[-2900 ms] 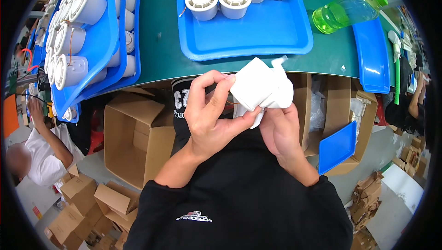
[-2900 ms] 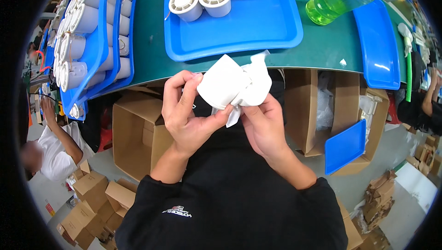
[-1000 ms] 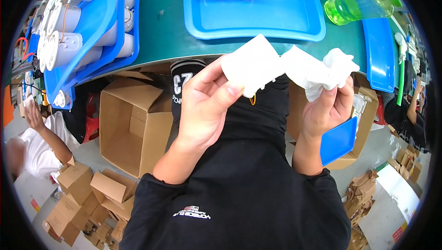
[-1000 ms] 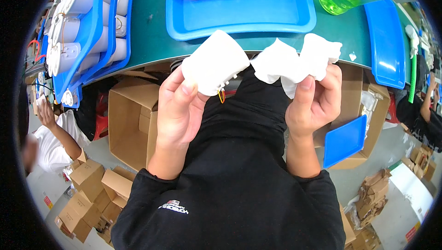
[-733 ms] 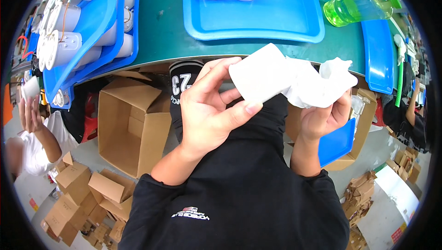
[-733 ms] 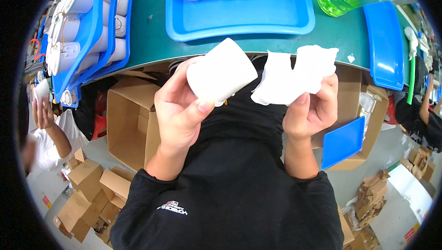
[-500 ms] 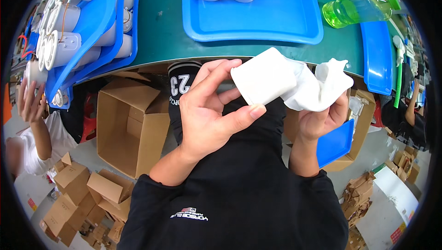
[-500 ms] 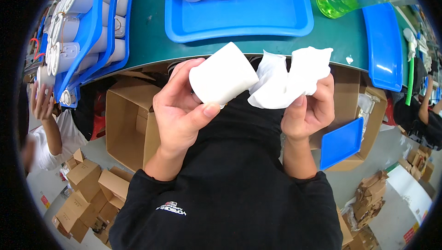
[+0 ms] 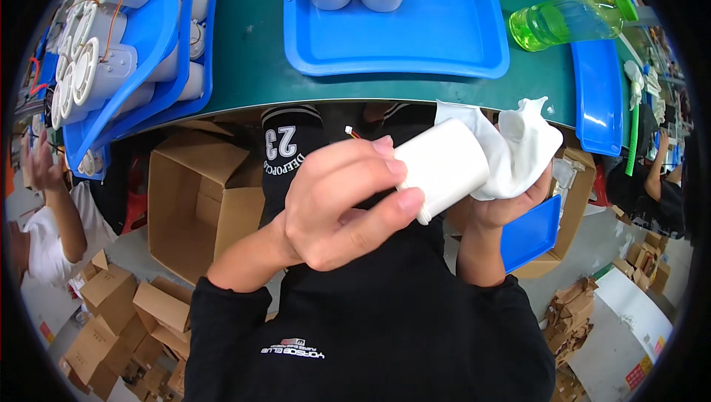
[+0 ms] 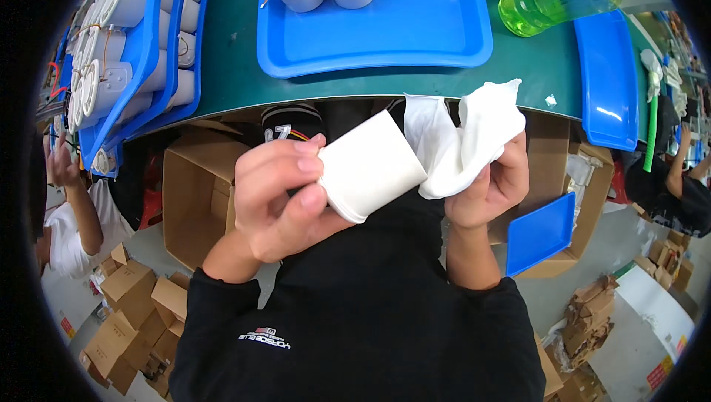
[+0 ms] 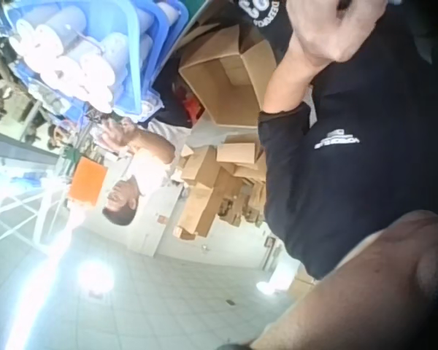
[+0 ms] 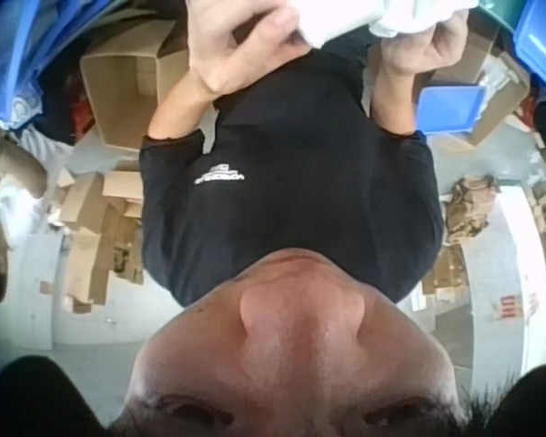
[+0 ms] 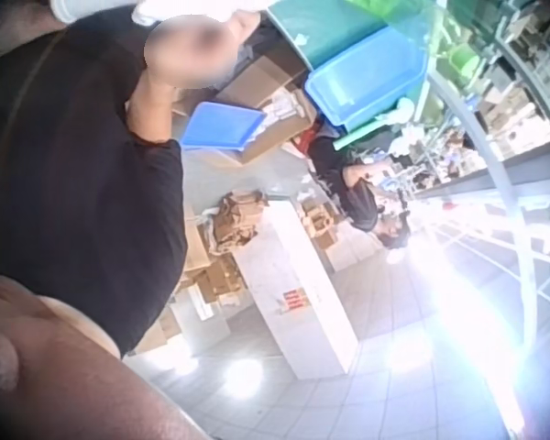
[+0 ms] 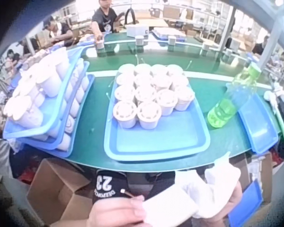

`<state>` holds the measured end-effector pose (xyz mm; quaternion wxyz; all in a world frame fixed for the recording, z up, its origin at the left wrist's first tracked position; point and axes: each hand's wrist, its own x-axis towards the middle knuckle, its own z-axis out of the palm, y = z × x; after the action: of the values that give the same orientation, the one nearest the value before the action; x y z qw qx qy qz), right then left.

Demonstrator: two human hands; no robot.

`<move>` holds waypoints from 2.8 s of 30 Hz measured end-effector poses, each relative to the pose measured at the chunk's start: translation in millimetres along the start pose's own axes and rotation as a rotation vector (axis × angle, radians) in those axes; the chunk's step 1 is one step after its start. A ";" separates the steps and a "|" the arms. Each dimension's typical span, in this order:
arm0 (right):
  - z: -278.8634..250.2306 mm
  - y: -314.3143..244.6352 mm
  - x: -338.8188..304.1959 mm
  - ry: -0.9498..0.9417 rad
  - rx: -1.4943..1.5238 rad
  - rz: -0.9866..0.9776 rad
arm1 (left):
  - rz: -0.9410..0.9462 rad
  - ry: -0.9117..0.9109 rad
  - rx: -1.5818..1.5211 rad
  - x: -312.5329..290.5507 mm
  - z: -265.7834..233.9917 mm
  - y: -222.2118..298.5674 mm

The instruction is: Wiping and cleaning cylindrical electronic components at an assembly line.

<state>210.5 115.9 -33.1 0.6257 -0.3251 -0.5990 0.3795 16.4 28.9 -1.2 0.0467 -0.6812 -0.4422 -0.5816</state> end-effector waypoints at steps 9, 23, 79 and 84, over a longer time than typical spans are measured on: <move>-2.8 1.4 1.8 0.019 0.009 0.090 | 0.233 -0.004 0.130 4.7 -3.8 -3.5; -7.1 4.9 0.7 0.067 0.066 0.138 | 0.325 -0.095 0.151 3.2 -13.6 -4.1; -74.1 56.1 5.6 -0.003 0.617 0.297 | -0.137 -0.660 0.682 198.5 -78.8 -44.9; -54.2 47.6 8.0 -0.091 0.578 0.282 | -0.441 -0.966 0.855 198.5 -213.3 -36.0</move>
<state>260.4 149.2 -73.9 0.6059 -0.1964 -0.4430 0.6309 -180.9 36.2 216.1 -0.0104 -0.6801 -0.7329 0.0176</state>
